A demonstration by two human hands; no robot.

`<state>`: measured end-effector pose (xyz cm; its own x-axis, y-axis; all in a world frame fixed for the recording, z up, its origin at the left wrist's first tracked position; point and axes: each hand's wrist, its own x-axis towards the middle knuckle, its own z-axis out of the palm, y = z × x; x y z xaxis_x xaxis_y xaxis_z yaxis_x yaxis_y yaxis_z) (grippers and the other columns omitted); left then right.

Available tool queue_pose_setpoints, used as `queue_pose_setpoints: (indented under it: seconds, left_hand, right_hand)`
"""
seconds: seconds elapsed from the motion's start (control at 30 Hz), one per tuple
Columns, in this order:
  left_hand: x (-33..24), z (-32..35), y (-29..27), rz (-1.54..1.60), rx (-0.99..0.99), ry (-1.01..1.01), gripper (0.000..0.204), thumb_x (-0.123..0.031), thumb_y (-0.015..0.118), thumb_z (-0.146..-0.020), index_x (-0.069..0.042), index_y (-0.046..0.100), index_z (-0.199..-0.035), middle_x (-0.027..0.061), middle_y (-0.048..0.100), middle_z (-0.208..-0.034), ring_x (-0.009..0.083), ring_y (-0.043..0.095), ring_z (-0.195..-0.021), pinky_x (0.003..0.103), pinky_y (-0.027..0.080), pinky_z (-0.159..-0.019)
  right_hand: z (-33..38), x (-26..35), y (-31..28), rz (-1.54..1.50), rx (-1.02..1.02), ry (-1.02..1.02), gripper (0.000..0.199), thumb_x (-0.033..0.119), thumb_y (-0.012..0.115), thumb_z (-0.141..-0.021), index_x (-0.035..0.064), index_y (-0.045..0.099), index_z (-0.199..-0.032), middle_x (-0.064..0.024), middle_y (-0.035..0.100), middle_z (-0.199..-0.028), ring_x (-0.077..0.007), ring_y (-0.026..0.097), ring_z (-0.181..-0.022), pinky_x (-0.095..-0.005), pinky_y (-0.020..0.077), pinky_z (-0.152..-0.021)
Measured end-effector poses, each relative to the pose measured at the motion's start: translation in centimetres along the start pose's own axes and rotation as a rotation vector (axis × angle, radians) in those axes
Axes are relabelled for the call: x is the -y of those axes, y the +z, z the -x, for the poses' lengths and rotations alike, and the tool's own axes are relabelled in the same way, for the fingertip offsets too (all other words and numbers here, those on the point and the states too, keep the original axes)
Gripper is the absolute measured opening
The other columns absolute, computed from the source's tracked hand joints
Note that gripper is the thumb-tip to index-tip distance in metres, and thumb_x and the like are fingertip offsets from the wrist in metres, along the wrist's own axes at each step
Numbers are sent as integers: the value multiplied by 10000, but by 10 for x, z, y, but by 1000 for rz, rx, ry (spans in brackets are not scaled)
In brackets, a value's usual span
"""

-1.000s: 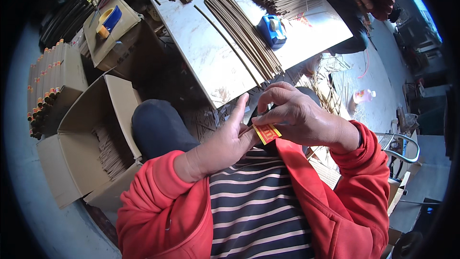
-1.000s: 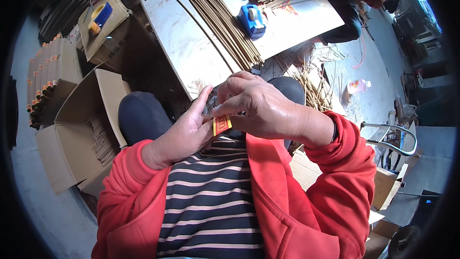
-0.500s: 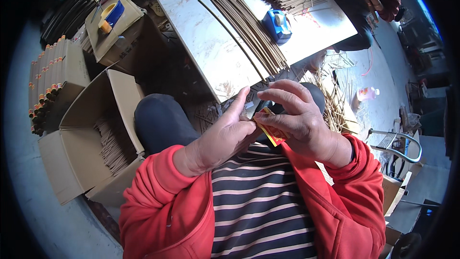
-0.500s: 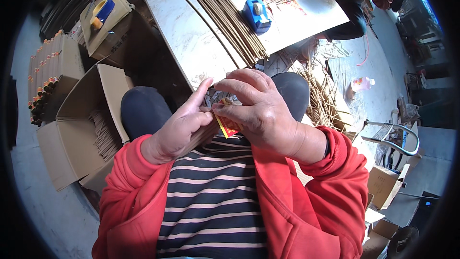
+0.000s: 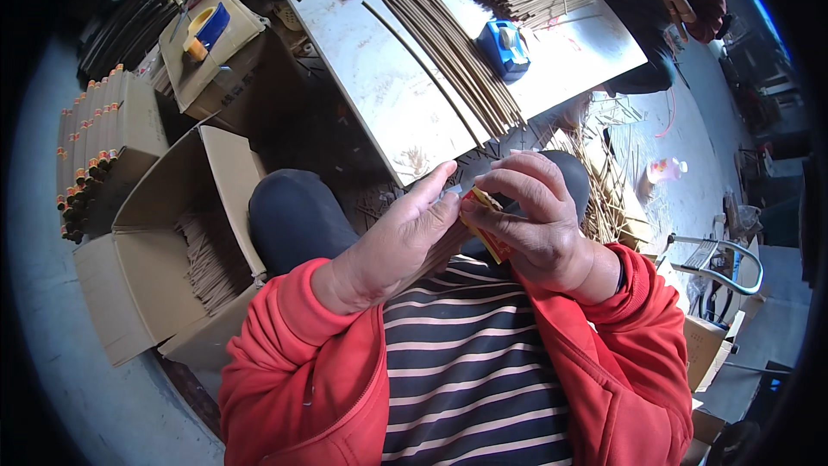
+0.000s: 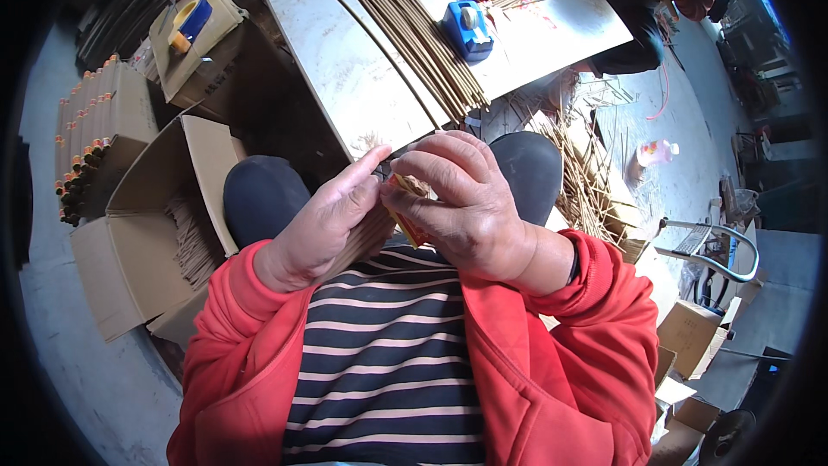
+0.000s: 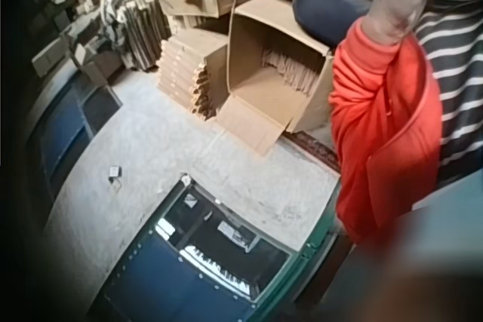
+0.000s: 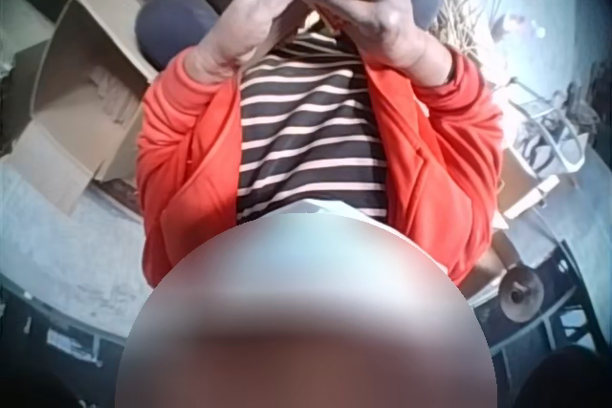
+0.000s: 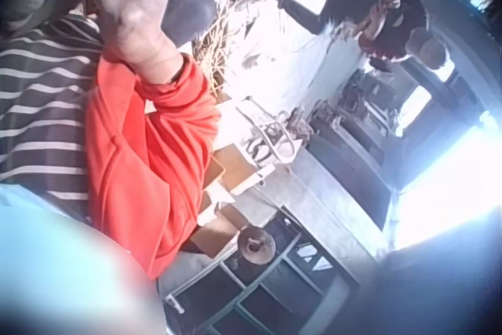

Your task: The person gathers thin wooden sticks from a table, aligns them into bundles, and wraps each bundle with a small paper label. The person places the finished bundles into a cardboard box and repeats the process with additional sticks.

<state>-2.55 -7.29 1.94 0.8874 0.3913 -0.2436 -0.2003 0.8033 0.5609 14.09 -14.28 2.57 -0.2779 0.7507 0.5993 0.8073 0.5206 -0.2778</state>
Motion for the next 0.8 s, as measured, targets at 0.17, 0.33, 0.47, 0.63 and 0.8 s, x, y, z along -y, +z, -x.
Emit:
queue_pose_setpoints:
  seconds: [0.17,0.33,0.47,0.63,0.8]
  left_hand:
    - [-9,4,-4,-141,43,-40,477,-297,342,-983,31,297,-1327,76,517,-991,111,502,-840,234,422,-706]
    - [-14,7,-11,-126,149,-76,384,-301,341,-984,27,459,-1145,74,517,-1008,104,504,-885,216,429,-746]
    - [-9,8,-10,-170,58,-54,414,-362,366,-968,11,485,-1103,29,523,-750,77,473,-585,211,401,-525]
    - [-9,8,-13,-92,49,-78,382,-360,394,-959,-5,494,-1056,30,528,-757,80,479,-576,202,400,-512]
    - [-13,10,-5,-51,33,-75,356,-324,409,-958,-2,492,-1086,38,546,-787,83,507,-599,199,418,-522]
  right_hand:
    - [-1,-2,6,-30,-47,-25,328,113,692,-579,99,681,-907,-69,571,-1001,-255,535,-952,-393,437,-827]
    - [-1,-5,11,-62,-80,-57,338,119,687,-606,104,686,-944,-78,582,-1020,-251,540,-941,-382,447,-810]
    - [-1,-8,15,-81,-128,-96,334,118,683,-625,104,687,-959,-86,585,-1059,-251,540,-947,-374,455,-799]
    - [-2,-13,19,-114,-136,-135,328,116,683,-629,101,686,-957,-93,585,-1087,-254,543,-946,-362,466,-778]
    - [-8,-15,15,-175,-92,-161,326,105,703,-642,103,682,-967,-93,582,-1099,-258,551,-928,-340,482,-745]
